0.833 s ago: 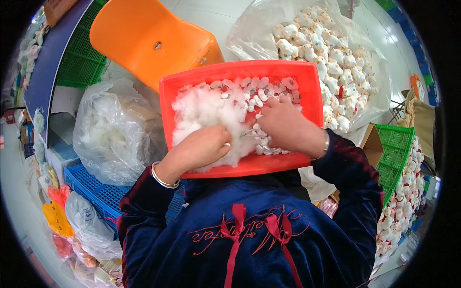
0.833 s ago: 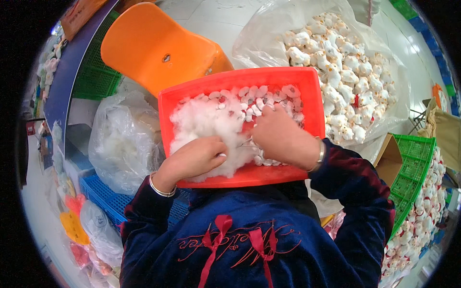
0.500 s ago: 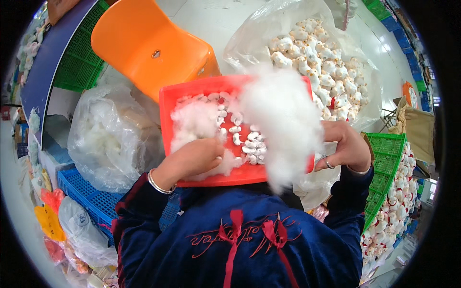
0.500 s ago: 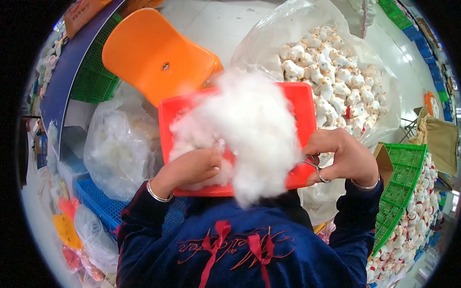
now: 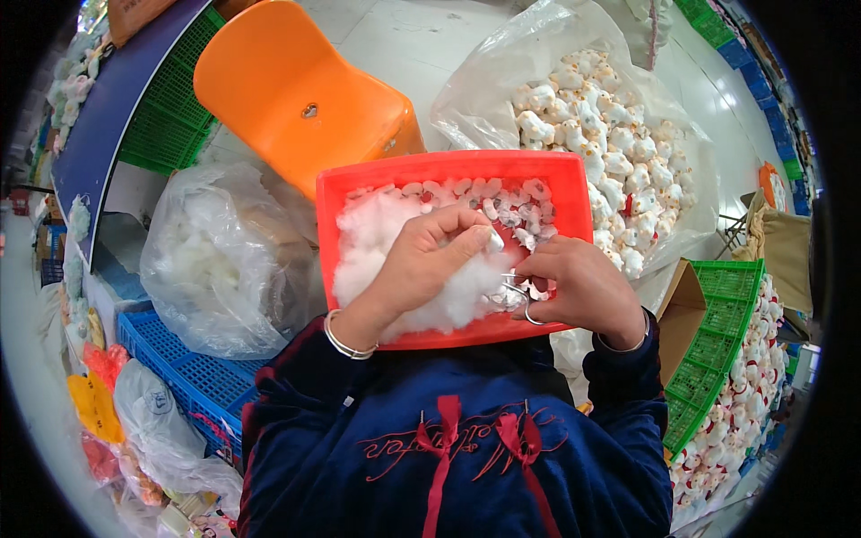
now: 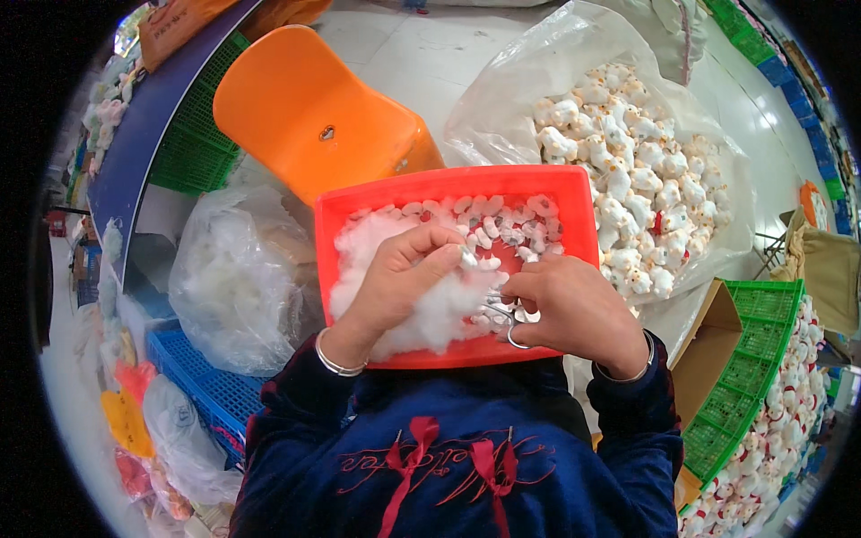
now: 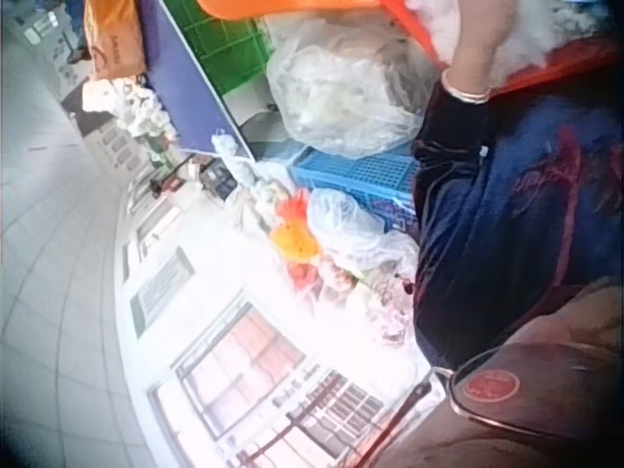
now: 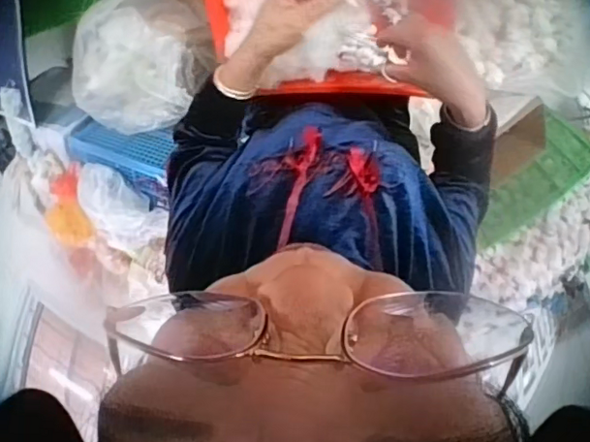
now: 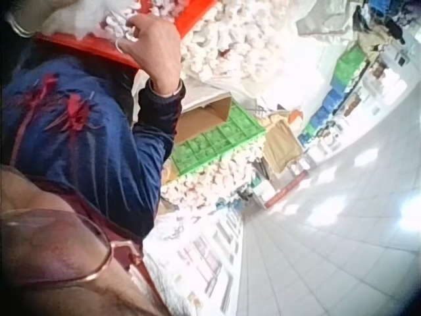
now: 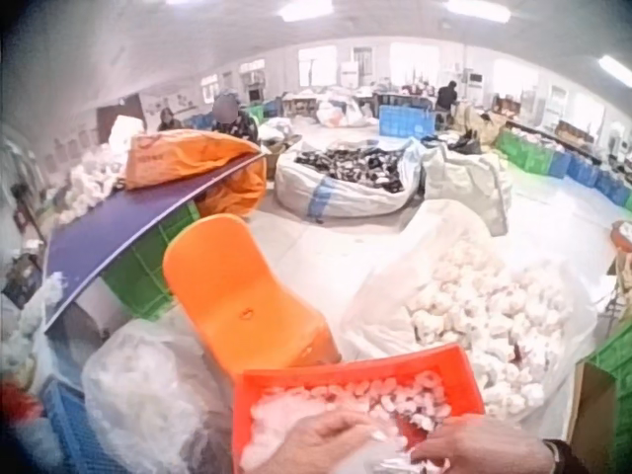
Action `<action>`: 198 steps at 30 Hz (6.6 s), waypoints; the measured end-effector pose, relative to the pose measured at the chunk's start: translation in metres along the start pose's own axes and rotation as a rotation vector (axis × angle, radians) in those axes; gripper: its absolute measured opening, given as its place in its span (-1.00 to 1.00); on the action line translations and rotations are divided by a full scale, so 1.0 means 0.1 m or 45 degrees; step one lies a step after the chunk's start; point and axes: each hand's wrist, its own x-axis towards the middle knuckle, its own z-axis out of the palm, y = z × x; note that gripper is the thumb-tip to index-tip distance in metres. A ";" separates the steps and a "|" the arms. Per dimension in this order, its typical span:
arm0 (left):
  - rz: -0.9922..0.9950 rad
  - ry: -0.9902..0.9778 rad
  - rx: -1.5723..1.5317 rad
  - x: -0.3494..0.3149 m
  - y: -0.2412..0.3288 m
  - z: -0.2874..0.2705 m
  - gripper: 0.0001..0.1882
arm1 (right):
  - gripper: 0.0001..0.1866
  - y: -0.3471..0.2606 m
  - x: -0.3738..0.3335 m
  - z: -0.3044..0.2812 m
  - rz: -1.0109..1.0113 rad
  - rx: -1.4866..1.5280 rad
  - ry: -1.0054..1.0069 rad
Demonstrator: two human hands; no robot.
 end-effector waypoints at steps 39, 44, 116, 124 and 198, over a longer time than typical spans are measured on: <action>0.165 0.588 -0.891 0.06 0.07 0.01 -0.74 | -0.71 -0.32 0.33 0.42 -0.001 0.073 0.186; 0.145 0.495 -1.019 -0.03 0.08 -0.01 -0.77 | -0.68 -0.32 0.32 0.36 -0.003 0.030 0.010; -0.129 0.126 0.017 -0.06 0.20 -0.25 -0.91 | -0.43 -0.01 -0.11 -0.25 -0.001 -0.288 0.333; -0.241 0.169 -0.027 -0.10 0.23 -0.21 -0.88 | -0.41 -0.17 -0.02 -0.27 -0.051 -0.393 0.367; -0.168 0.216 0.085 -0.25 0.16 -0.09 -0.85 | -0.64 -0.14 0.06 -0.19 -0.133 -0.246 0.210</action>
